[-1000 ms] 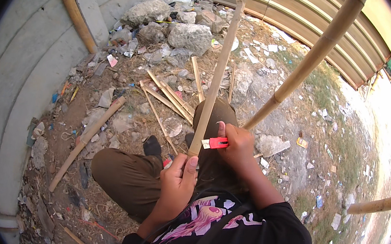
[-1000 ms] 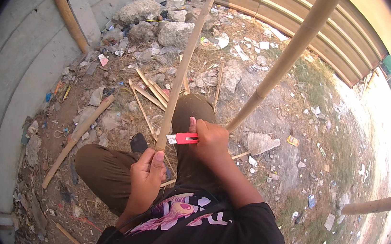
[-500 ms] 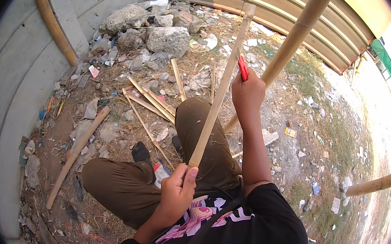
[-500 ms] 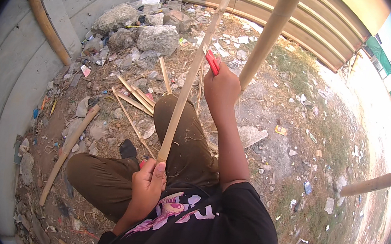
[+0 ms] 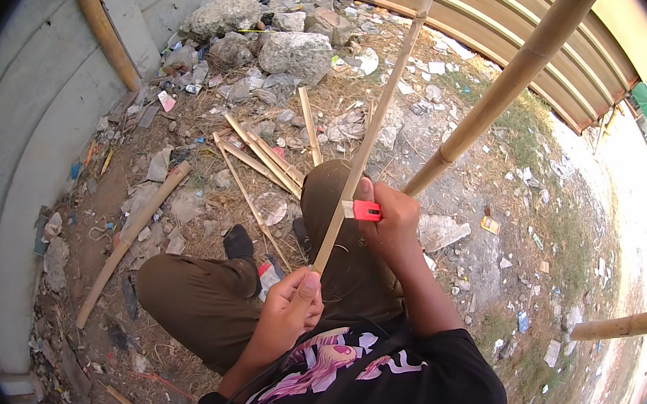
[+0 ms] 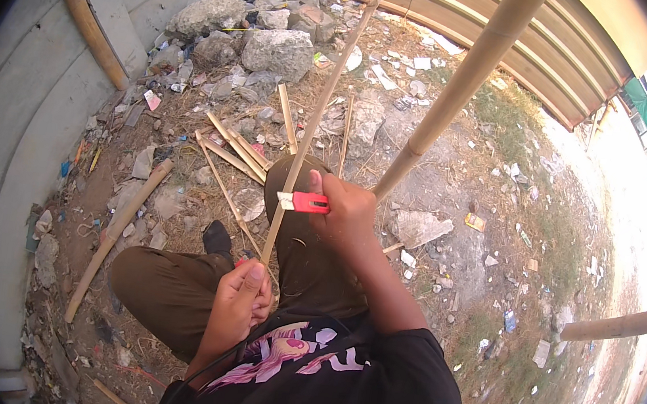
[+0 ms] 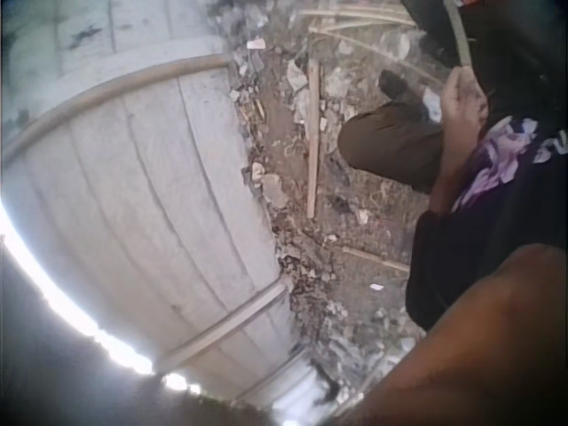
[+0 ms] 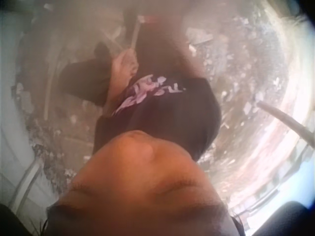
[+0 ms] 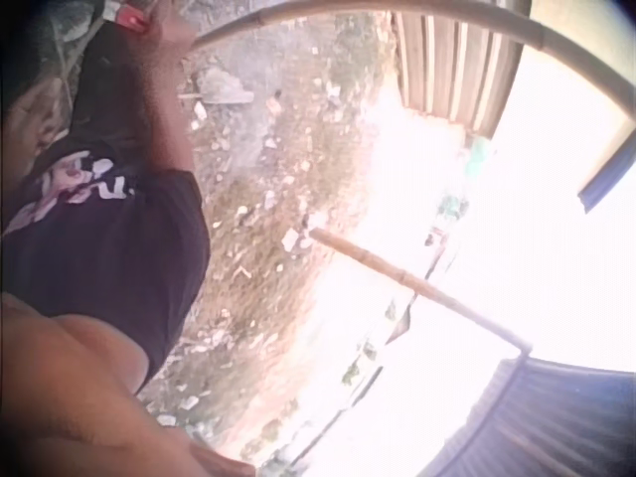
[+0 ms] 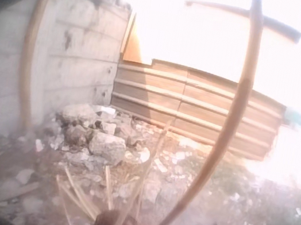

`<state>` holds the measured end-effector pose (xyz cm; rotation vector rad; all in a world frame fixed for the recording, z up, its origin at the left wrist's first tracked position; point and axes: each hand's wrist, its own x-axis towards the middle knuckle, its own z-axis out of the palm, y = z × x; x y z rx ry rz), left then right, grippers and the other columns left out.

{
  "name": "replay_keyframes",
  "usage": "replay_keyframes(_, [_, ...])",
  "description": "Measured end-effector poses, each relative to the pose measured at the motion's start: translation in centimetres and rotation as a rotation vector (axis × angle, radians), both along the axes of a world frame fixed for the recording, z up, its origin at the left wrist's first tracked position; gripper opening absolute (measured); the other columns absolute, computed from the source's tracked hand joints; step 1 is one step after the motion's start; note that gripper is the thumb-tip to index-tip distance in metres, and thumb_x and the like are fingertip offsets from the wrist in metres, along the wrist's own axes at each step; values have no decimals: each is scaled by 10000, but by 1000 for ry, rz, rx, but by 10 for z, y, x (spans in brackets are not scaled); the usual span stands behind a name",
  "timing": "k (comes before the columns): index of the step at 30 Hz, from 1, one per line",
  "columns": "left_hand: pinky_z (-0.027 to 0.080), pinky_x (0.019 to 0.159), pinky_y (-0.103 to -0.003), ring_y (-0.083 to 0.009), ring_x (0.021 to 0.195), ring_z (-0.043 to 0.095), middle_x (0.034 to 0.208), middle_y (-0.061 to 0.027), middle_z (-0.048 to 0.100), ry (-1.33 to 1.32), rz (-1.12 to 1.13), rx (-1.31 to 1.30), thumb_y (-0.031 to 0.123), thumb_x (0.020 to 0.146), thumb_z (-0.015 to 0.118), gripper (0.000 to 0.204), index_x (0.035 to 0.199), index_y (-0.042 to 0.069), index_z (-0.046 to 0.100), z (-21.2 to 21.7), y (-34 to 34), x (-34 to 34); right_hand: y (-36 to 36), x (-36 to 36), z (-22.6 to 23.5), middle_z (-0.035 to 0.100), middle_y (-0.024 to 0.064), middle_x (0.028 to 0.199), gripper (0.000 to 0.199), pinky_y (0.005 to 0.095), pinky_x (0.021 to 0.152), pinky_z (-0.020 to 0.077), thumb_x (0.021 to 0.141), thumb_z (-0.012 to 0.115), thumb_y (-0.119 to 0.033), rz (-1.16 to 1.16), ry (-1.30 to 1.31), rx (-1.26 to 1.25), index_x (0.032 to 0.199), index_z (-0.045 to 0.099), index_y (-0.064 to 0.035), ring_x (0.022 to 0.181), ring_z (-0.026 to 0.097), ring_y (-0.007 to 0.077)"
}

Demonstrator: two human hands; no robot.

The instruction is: The person sits on the ground and uses a red utility knife to shave and smooth a thin bamboo stick. They hold the stick with their left hand and scrape along its length with the knife in their right hand, occasionally rotating the stick to work on different sides.

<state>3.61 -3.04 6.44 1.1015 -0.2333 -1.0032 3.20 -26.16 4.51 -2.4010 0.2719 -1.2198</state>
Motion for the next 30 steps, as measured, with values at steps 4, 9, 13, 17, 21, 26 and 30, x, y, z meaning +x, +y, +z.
replay_keyframes(4, [208,451,-219,-34,507,290,638,49,324,87,-34,-101,372,1112,463,381,849,98,434,-2,3,4,31,-8,-11,451,118,521,369,441,459,382,1002,635,-123,82,26,-72,665,497,-60,440,507,316])
replay_keyframes(9, [184,433,-231,-42,489,258,621,45,297,114,-38,-129,383,1117,437,395,837,107,404,-3,1,5,16,10,-20,483,119,547,295,440,462,409,969,658,-112,-1,-60,-138,717,512,-67,460,532,325])
replay_keyframes(13, [176,394,-235,-41,446,234,594,40,288,171,-114,-196,433,1104,444,414,856,102,421,-10,1,2,-3,30,-5,549,149,585,252,437,470,428,967,657,-141,-149,-115,12,762,545,-48,482,560,345])
replay_keyframes(17, [180,406,-235,-42,449,235,597,42,281,187,-238,-231,435,1106,433,415,859,102,414,-13,-2,-5,-80,54,25,588,177,627,189,415,516,447,945,642,-131,-427,-67,197,800,590,-22,535,589,347])
replay_keyframes(21, [198,427,-225,-43,461,243,601,44,282,202,-359,-297,445,1107,421,427,854,101,406,-5,2,-5,-88,57,55,530,149,580,316,384,499,411,1005,616,-174,-330,-149,244,752,575,10,466,489,240])
replay_keyframes(26, [205,430,-229,-41,478,247,602,50,295,250,-273,-328,481,1100,409,465,841,95,394,-5,8,5,1,21,-7,493,126,584,266,373,494,401,971,652,-133,83,-116,196,752,560,-13,485,462,252])
replay_keyframes(30, [200,426,-233,-41,476,245,597,50,294,151,-220,-235,488,1099,407,474,834,96,389,-2,11,7,28,4,-33,482,110,572,310,351,488,383,1016,643,-149,125,-10,53,749,584,-4,455,399,229])
